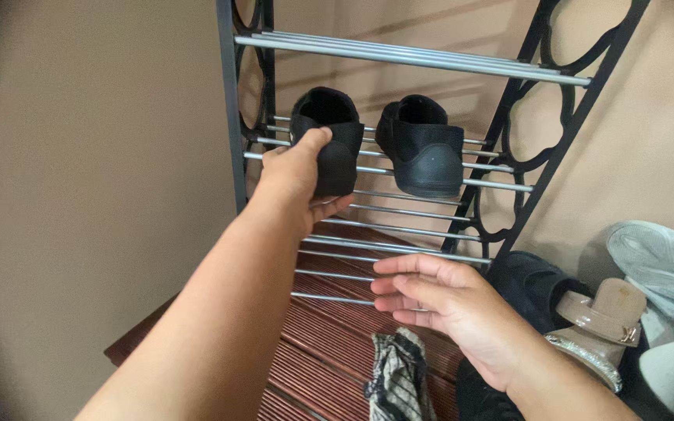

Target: The person wipes several pairs of shoes with a cloth and places them onto a metal shoe rack. They handle black slip-ons, green sneakers, and white sneakers, arranging them on the rack shelves.

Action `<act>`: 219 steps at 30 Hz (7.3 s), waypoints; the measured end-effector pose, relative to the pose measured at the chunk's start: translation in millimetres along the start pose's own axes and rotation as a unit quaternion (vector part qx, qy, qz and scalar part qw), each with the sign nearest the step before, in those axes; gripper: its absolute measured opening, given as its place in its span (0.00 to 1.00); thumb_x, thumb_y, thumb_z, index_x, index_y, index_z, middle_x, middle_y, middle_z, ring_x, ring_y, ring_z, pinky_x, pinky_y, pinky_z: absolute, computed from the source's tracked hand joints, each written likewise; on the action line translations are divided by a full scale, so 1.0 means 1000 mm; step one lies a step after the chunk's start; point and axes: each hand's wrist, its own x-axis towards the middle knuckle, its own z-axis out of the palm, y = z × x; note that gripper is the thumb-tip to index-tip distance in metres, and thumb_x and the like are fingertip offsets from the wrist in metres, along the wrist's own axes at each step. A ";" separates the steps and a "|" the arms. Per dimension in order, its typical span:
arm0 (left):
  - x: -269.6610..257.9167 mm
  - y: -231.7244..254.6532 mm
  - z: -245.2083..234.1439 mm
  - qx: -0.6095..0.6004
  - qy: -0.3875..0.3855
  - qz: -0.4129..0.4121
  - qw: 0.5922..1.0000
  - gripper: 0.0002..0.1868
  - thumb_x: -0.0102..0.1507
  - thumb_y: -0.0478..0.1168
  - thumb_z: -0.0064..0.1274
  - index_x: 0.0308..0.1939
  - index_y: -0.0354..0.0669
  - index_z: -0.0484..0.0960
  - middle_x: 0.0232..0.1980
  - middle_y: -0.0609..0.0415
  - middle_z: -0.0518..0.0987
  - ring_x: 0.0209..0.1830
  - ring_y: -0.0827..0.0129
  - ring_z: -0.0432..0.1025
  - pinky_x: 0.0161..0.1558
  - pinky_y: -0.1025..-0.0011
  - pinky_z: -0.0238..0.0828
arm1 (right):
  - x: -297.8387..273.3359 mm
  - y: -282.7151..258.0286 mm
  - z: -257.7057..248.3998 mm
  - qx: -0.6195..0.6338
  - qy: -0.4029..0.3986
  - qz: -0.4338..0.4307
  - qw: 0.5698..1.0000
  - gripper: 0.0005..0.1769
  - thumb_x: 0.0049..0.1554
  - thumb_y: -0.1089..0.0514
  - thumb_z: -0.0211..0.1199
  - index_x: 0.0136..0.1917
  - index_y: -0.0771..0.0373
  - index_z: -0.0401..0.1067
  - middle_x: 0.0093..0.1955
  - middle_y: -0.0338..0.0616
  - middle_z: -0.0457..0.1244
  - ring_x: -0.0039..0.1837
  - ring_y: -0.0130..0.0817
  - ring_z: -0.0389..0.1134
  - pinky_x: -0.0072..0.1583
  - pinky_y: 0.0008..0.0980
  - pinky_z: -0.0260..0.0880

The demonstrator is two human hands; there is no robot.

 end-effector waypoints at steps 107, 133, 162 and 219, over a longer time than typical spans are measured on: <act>-0.119 -0.128 0.084 -0.034 0.087 -0.131 0.987 0.36 0.47 0.31 0.56 0.62 0.40 0.79 0.50 0.37 0.83 0.45 0.52 0.77 0.47 0.59 0.74 | -0.022 0.023 -0.134 0.219 0.061 0.046 0.973 0.30 0.58 0.54 0.62 0.73 0.56 0.64 0.60 0.40 0.69 0.62 0.39 0.70 0.65 0.43 0.70; -0.062 -0.102 0.116 -0.086 0.258 -0.160 0.949 0.35 0.55 0.42 0.62 0.68 0.44 0.73 0.68 0.44 0.69 0.61 0.49 0.73 0.51 0.49 0.80 | 0.036 0.034 -0.105 0.135 -0.090 0.064 0.985 0.32 0.57 0.47 0.60 0.74 0.48 0.67 0.59 0.33 0.70 0.60 0.32 0.72 0.59 0.33 0.69; -0.085 -0.259 0.002 0.664 -0.120 -0.090 0.732 0.40 0.64 0.28 0.51 0.78 0.52 0.55 0.72 0.38 0.66 0.73 0.48 0.63 0.68 0.60 0.67 | 0.075 0.187 -0.042 -0.066 -0.071 0.271 0.958 0.36 0.56 0.49 0.62 0.77 0.49 0.62 0.81 0.44 0.53 0.80 0.48 0.51 0.72 0.57 0.63; 0.036 -0.121 0.027 0.657 0.002 0.130 0.742 0.40 0.60 0.36 0.63 0.68 0.58 0.54 0.70 0.34 0.56 0.59 0.43 0.72 0.52 0.61 0.78 | 0.115 0.046 -0.016 -0.342 -0.028 -0.062 0.937 0.48 0.55 0.49 0.66 0.83 0.43 0.47 0.86 0.43 0.38 0.86 0.39 0.36 0.79 0.43 0.42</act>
